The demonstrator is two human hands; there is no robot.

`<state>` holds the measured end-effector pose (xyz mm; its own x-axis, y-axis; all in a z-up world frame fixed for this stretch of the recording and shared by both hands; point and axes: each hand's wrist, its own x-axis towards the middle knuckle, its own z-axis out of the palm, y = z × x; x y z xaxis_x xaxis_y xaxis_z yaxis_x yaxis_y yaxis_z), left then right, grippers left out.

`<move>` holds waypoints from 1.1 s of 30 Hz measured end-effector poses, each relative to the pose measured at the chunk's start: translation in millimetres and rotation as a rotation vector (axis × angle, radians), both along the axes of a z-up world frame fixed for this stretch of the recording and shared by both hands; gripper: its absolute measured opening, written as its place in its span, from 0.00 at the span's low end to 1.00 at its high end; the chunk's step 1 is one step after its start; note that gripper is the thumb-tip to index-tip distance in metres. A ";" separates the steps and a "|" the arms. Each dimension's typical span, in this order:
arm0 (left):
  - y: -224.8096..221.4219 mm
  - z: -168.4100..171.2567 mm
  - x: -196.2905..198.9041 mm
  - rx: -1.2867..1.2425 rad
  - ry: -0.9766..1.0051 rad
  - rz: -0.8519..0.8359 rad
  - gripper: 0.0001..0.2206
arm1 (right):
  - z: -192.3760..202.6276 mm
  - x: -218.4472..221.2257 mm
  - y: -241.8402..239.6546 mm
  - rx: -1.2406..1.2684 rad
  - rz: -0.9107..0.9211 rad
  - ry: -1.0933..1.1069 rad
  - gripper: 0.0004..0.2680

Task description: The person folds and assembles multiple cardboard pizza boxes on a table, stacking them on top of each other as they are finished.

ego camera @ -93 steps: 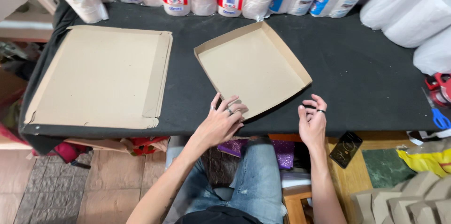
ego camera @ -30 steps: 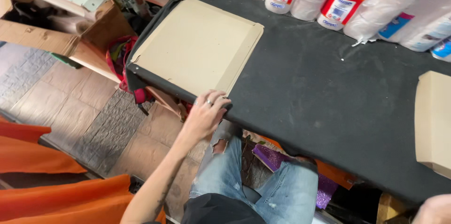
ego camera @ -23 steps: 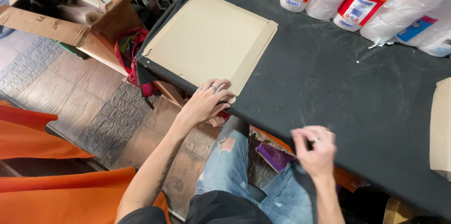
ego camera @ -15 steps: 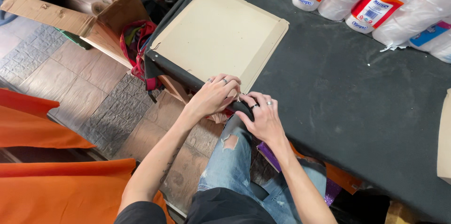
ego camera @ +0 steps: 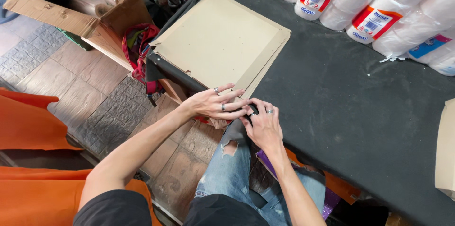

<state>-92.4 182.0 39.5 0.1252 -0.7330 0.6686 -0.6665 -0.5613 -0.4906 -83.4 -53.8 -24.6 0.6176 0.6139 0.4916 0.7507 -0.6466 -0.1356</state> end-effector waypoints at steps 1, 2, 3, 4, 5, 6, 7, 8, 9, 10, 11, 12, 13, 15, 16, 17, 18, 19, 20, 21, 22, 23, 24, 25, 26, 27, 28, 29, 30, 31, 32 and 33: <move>-0.6 2.4 2.3 0.025 -0.020 -0.017 0.15 | -7.8 2.3 -1.4 -0.004 0.000 -0.005 0.11; -0.8 5.7 4.6 0.050 -0.038 -0.037 0.15 | -14.9 3.8 -2.2 -0.008 -0.004 -0.008 0.12; 1.4 8.1 8.8 0.054 -0.042 -0.039 0.15 | -13.9 4.6 -1.1 -0.004 -0.005 -0.012 0.12; 2.5 9.2 12.1 0.076 -0.055 -0.032 0.16 | -13.6 4.6 -1.5 -0.009 -0.005 -0.004 0.12; 3.4 10.4 15.2 0.099 -0.069 -0.025 0.16 | -13.3 4.3 -1.9 -0.015 -0.006 0.004 0.12; 18.0 4.7 19.0 0.100 -0.077 -0.026 0.16 | -6.5 1.8 -1.8 -0.013 -0.006 -0.004 0.12; 32.4 -0.6 22.9 0.215 -0.061 0.076 0.24 | 0.5 -0.7 -2.1 -0.021 -0.001 0.028 0.13; 46.5 -5.1 28.2 0.330 -0.046 0.176 0.34 | 7.7 -2.4 -2.5 -0.028 0.003 0.060 0.14; 63.1 -14.1 36.4 0.332 -0.056 0.176 0.34 | 8.3 -1.0 -3.0 -0.025 0.001 0.051 0.14; 79.9 -23.2 44.3 0.253 0.040 0.342 0.31 | 8.4 -1.3 -3.2 -0.045 0.004 0.095 0.16; 96.7 -32.2 52.7 0.168 0.136 0.506 0.29 | 8.3 -1.3 -3.4 -0.064 0.006 0.139 0.17; 104.7 -28.6 52.7 0.172 0.131 0.499 0.29 | 8.6 -1.0 -3.1 -0.060 0.000 0.136 0.17; 112.7 -25.3 53.0 0.124 0.135 0.529 0.28 | 8.7 -0.5 -2.7 -0.064 0.002 0.145 0.18; 115.9 -12.8 55.3 0.073 0.138 0.551 0.30 | 6.7 -0.9 -3.8 -0.069 -0.003 0.152 0.18; 112.1 -2.2 58.7 0.001 0.119 0.526 0.27 | 5.6 -0.9 -4.1 -0.061 0.000 0.154 0.18; 108.5 8.1 62.4 -0.071 0.101 0.500 0.23 | 4.1 -0.6 -4.1 -0.052 0.003 0.155 0.18; 106.6 14.5 72.8 -0.071 0.103 0.492 0.23 | 4.6 -0.8 -4.5 -0.053 -0.005 0.157 0.18; 104.6 20.6 83.5 -0.119 0.034 0.517 0.20 | 4.8 -0.9 -4.9 -0.044 0.002 0.168 0.18; 103.5 27.2 93.5 -0.167 -0.035 0.542 0.17 | 5.1 -0.7 -4.4 -0.035 0.011 0.179 0.18; 92.1 44.8 88.0 -0.166 -0.032 0.537 0.17 | 8.8 -2.9 -4.7 -0.034 0.005 0.182 0.18; 81.2 63.6 82.9 -0.309 0.013 0.513 0.19 | 13.0 -4.2 -4.6 -0.036 0.004 0.194 0.18; 70.2 82.5 77.7 -0.452 0.059 0.487 0.22 | 17.5 -5.4 -4.6 -0.037 0.003 0.206 0.18; 55.6 89.0 71.2 -0.449 0.060 0.480 0.22 | 22.9 -6.4 -3.8 -0.034 -0.003 0.206 0.18; 41.0 95.2 64.6 -0.767 0.124 0.419 0.13 | 28.3 -7.1 -3.1 0.049 -0.001 0.278 0.16; 25.9 100.1 56.3 -1.084 0.192 0.351 0.07 | 32.8 -9.5 -3.1 0.132 0.003 0.351 0.16; 14.9 92.5 52.7 -1.081 0.197 0.348 0.07 | 32.6 -7.3 -4.7 0.134 -0.002 0.353 0.16; 3.8 83.9 48.6 -1.357 0.300 0.270 0.08 | 31.8 -6.0 -6.8 0.330 -0.007 0.425 0.15; -7.0 75.3 44.1 -1.631 0.406 0.184 0.11 | 31.0 -4.8 -8.7 0.527 -0.012 0.494 0.16; -17.9 46.2 47.6 -1.629 0.413 0.180 0.11 | 27.5 -2.7 -14.1 0.529 -0.020 0.494 0.16; -29.1 17.2 50.9 -1.968 0.561 0.113 0.25 | 24.0 -0.7 -19.8 0.698 -0.050 0.554 0.20; -42.4 -11.7 56.6 -2.299 0.724 0.032 0.42 | 20.6 2.6 -27.3 0.870 -0.086 0.607 0.25; -61.8 -3.7 47.8 -2.295 0.740 0.025 0.42 | 23.5 0.7 -36.3 0.873 -0.099 0.601 0.25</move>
<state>-44.6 120.1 35.8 0.6086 0.7908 -0.0649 -0.3584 0.3470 0.8667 -82.8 -90.1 -1.2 0.9332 0.1296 0.3352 0.3558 -0.2004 -0.9128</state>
